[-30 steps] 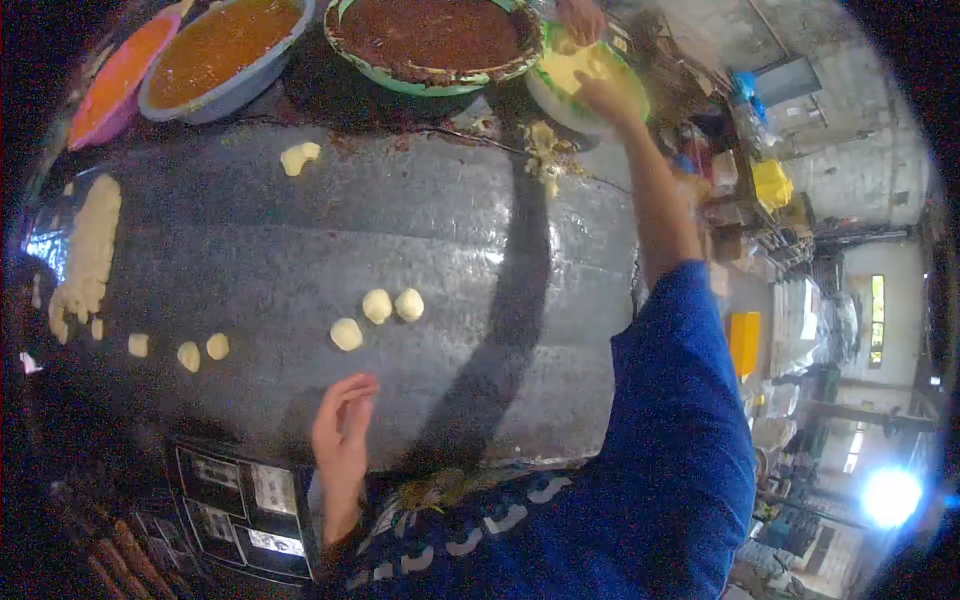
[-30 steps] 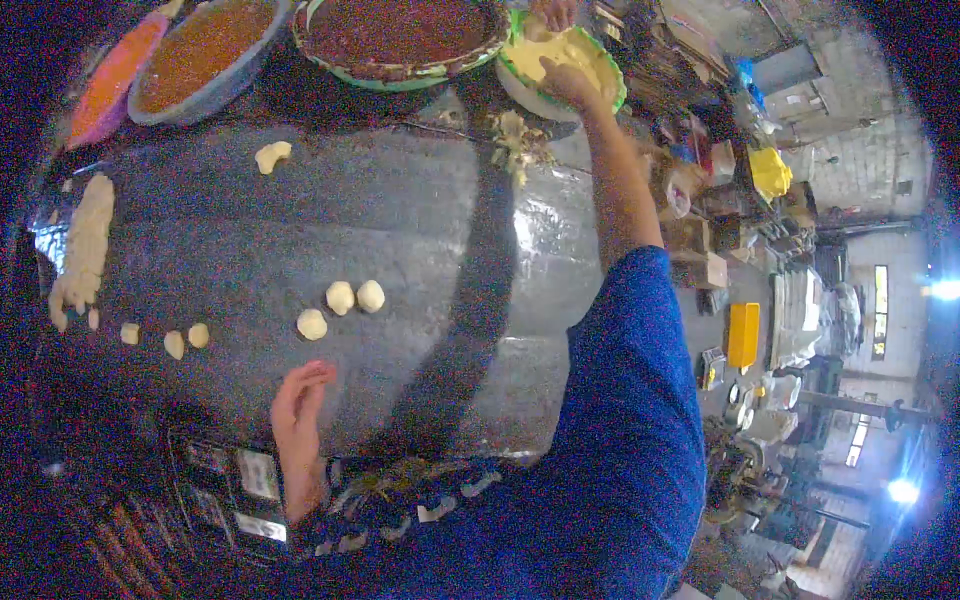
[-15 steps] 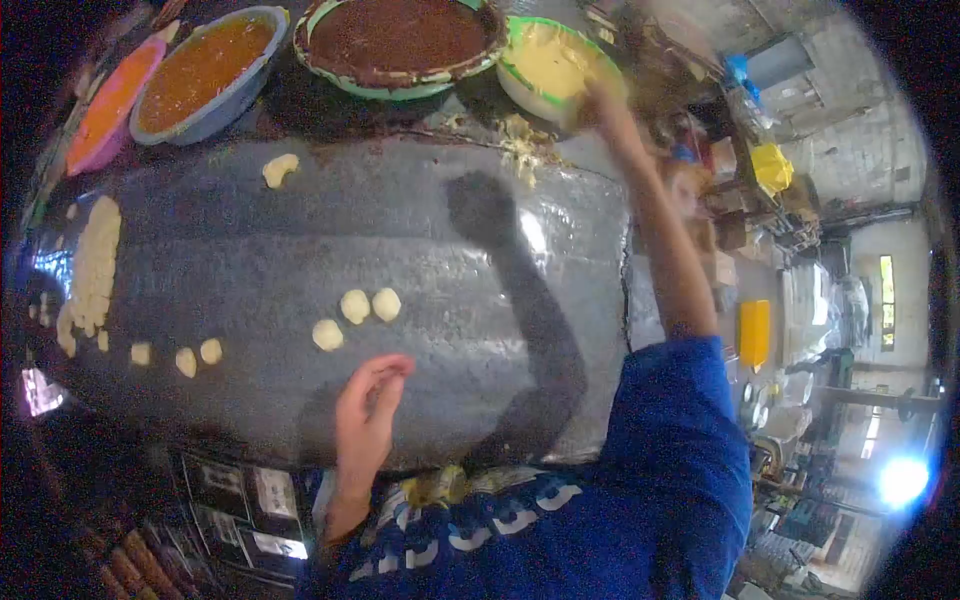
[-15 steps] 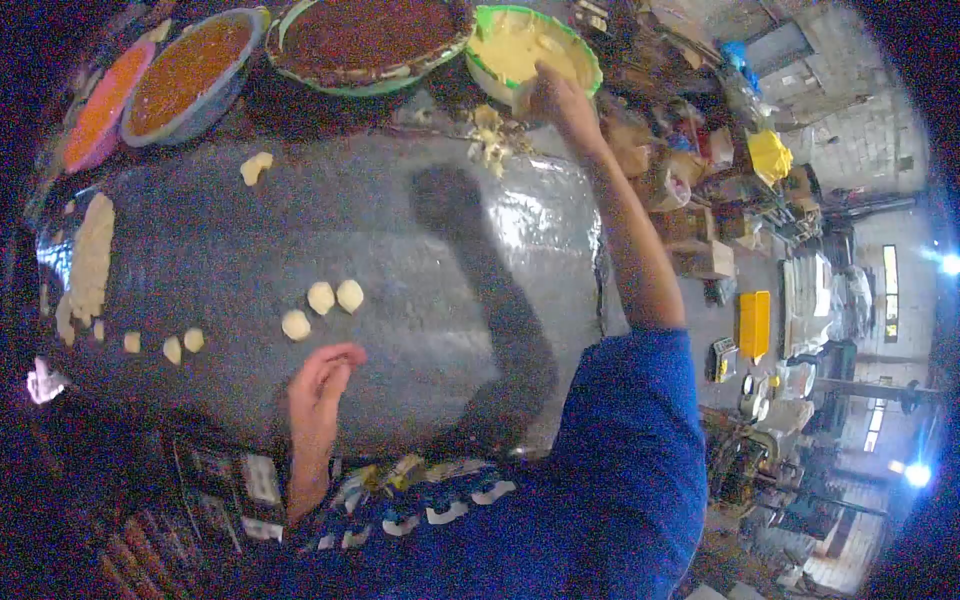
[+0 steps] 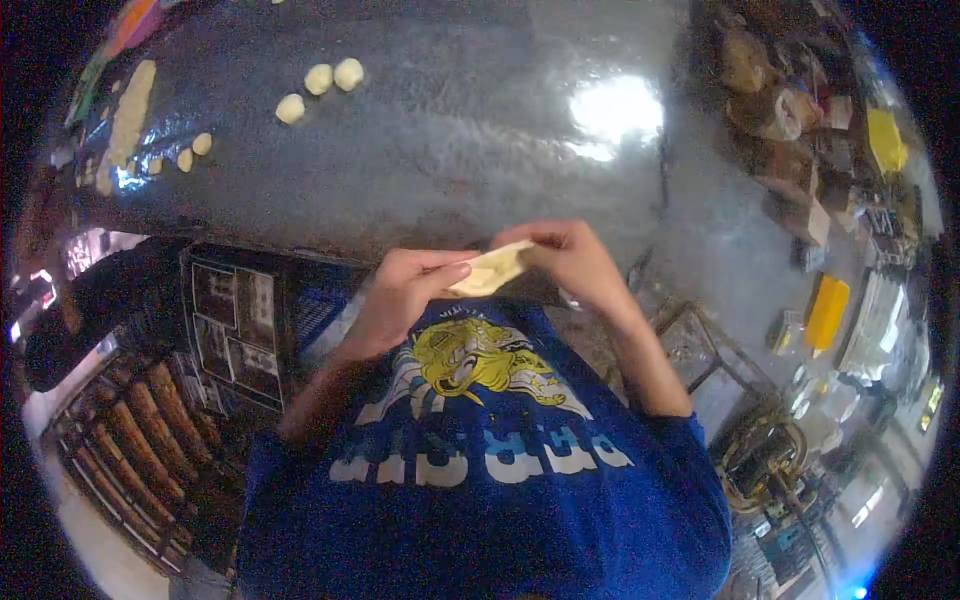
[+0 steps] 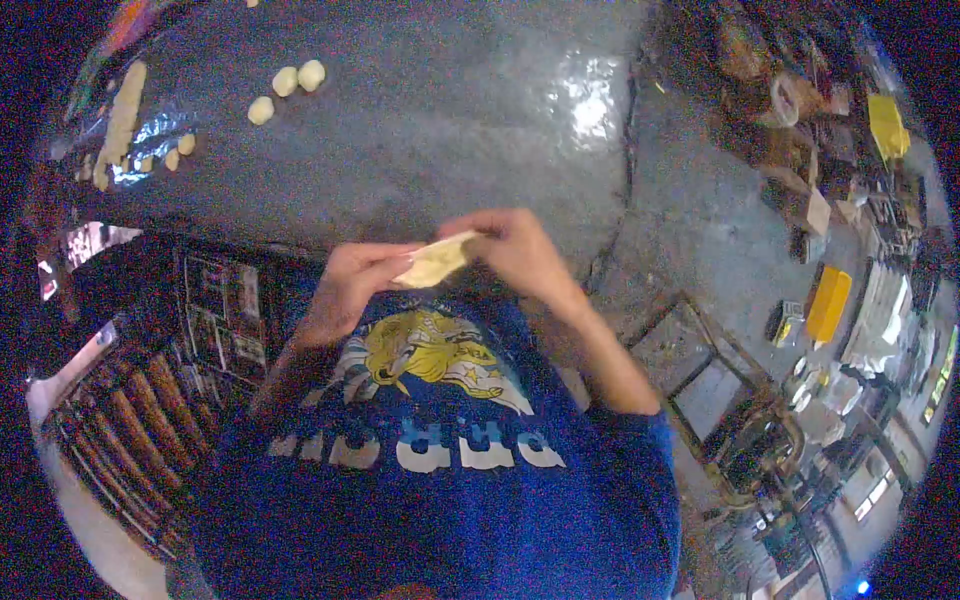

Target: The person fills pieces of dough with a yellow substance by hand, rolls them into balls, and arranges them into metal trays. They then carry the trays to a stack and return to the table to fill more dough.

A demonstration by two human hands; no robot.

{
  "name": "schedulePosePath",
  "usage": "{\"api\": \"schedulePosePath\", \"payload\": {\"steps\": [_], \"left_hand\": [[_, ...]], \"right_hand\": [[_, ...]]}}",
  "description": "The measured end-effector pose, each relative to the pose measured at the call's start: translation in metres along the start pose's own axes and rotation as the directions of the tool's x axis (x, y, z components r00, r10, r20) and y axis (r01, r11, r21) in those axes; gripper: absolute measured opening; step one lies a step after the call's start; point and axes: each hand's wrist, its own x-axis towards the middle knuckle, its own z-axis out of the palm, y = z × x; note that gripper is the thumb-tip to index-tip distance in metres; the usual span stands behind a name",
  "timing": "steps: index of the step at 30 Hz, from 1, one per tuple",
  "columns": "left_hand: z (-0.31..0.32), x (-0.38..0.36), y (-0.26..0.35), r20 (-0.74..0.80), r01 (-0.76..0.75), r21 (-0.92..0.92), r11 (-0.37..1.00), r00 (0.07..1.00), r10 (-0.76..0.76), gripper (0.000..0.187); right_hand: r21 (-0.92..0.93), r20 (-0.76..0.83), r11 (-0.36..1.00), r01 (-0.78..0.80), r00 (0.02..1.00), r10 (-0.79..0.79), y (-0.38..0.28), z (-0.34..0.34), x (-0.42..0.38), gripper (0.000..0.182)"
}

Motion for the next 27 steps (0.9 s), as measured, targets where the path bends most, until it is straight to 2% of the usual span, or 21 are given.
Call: {"api": "schedulePosePath", "payload": {"steps": [2, 3, 4, 5, 6, 7, 8, 10, 11, 12, 14, 15, 16, 18, 19, 20, 22, 24, 25, 26, 27], "left_hand": [[0.018, 0.001, -0.007, -0.068, -0.035, -0.292, 0.956, 0.998, 0.015, 0.039], [0.020, 0.001, -0.006, -0.066, -0.039, -0.289, 0.957, 0.998, 0.021, 0.039], [0.019, 0.001, -0.001, -0.104, -0.089, -0.382, 0.920, 0.993, 0.052, 0.037], [0.018, 0.000, 0.003, -0.145, -0.140, -0.471, 0.871, 0.986, 0.080, 0.036], [0.011, -0.002, 0.008, -0.145, -0.152, -0.471, 0.869, 0.985, 0.094, 0.036], [-0.002, -0.005, 0.013, -0.078, -0.151, -0.542, 0.827, 0.989, 0.129, 0.032], [-0.016, -0.009, 0.017, -0.015, -0.143, -0.611, 0.778, 0.985, 0.169, 0.029], [-0.035, -0.014, 0.019, -0.017, -0.110, -0.627, 0.771, 0.992, 0.127, 0.025], [-0.043, -0.013, 0.017, -0.031, -0.145, -0.502, 0.853, 0.988, 0.149, 0.026], [-0.053, -0.012, 0.016, -0.042, -0.178, -0.366, 0.913, 0.984, 0.175, 0.026], [-0.072, -0.020, 0.015, -0.095, -0.239, -0.322, 0.916, 0.971, 0.220, 0.029], [-0.082, -0.025, 0.014, -0.146, -0.284, -0.269, 0.920, 0.957, 0.252, 0.032], [-0.089, -0.032, 0.015, -0.154, -0.291, -0.290, 0.912, 0.955, 0.255, 0.032], [-0.104, -0.046, 0.019, -0.252, -0.425, -0.409, 0.808, 0.903, 0.347, 0.035], [-0.112, -0.049, 0.017, -0.257, -0.424, -0.427, 0.799, 0.904, 0.342, 0.035], [-0.120, -0.052, 0.015, -0.243, -0.403, -0.504, 0.764, 0.915, 0.323, 0.037], [-0.135, -0.054, 0.013, -0.222, -0.373, -0.583, 0.721, 0.928, 0.301, 0.040], [-0.148, -0.055, 0.011, -0.120, -0.295, -0.599, 0.745, 0.952, 0.280, 0.036], [-0.152, -0.053, 0.011, -0.113, -0.290, -0.603, 0.743, 0.953, 0.280, 0.036], [-0.155, -0.050, 0.011, -0.098, -0.263, -0.409, 0.874, 0.965, 0.245, 0.035], [-0.154, -0.048, 0.012, -0.093, -0.223, -0.189, 0.956, 0.974, 0.209, 0.035]], "right_hand": [[-0.204, -0.159, 0.949, 0.242, 0.948, -0.276, -0.012, -0.006, -0.005, 0.026], [-0.383, -0.299, 0.868, 0.317, 0.846, -0.441, -0.029, 0.006, -0.010, 0.026], [-0.388, -0.302, 0.865, 0.319, 0.843, -0.446, -0.029, 0.016, -0.010, 0.026], [-0.554, -0.229, 0.682, 0.478, 0.700, -0.676, -0.025, 0.026, -0.008, 0.027], [-0.686, -0.104, 0.434, 0.584, 0.512, -0.853, -0.023, 0.034, -0.005, 0.028], [-0.698, -0.012, 0.321, 0.640, 0.438, -0.899, -0.024, 0.043, -0.001, 0.031], [-0.701, 0.000, 0.306, 0.644, 0.429, -0.903, -0.030, 0.053, 0.001, 0.031], [-0.782, 0.126, 0.118, 0.612, 0.340, -0.932, -0.041, 0.068, 0.002, 0.035], [-0.817, 0.258, -0.046, 0.575, 0.293, -0.921, -0.040, 0.069, 0.007, 0.038], [-0.816, 0.270, -0.055, 0.576, 0.294, -0.917, -0.042, 0.079, 0.014, 0.038], [-0.723, 0.275, -0.107, 0.683, 0.142, -0.951, -0.052, 0.100, 0.029, 0.038], [-0.736, 0.196, 0.022, 0.677, 0.245, -0.949, -0.062, 0.114, 0.030, 0.028], [-0.731, 0.218, 0.015, 0.682, 0.255, -0.942, -0.075, 0.126, 0.034, 0.028], [-0.639, -0.064, 0.454, 0.621, 0.545, -0.836, -0.098, 0.147, 0.045, 0.028], [-0.512, -0.297, 0.655, 0.556, 0.601, -0.742, -0.101, 0.166, 0.054, 0.028], [-0.517, -0.289, 0.659, 0.546, 0.613, -0.735, -0.100, 0.171, 0.060, 0.028], [-0.148, -0.349, 0.881, 0.449, 0.810, -0.471, -0.094, 0.177, 0.070, 0.031], [-0.246, -0.338, 0.861, 0.445, 0.793, -0.507, -0.102, 0.176, 0.074, 0.025], [-0.367, -0.271, 0.796, 0.482, 0.763, -0.587, -0.104, 0.173, 0.076, 0.023], [-0.474, -0.193, 0.714, 0.515, 0.731, -0.655, -0.106, 0.171, 0.077, 0.022], [-0.473, -0.195, 0.715, 0.514, 0.730, -0.654, -0.108, 0.169, 0.077, 0.022]]}}
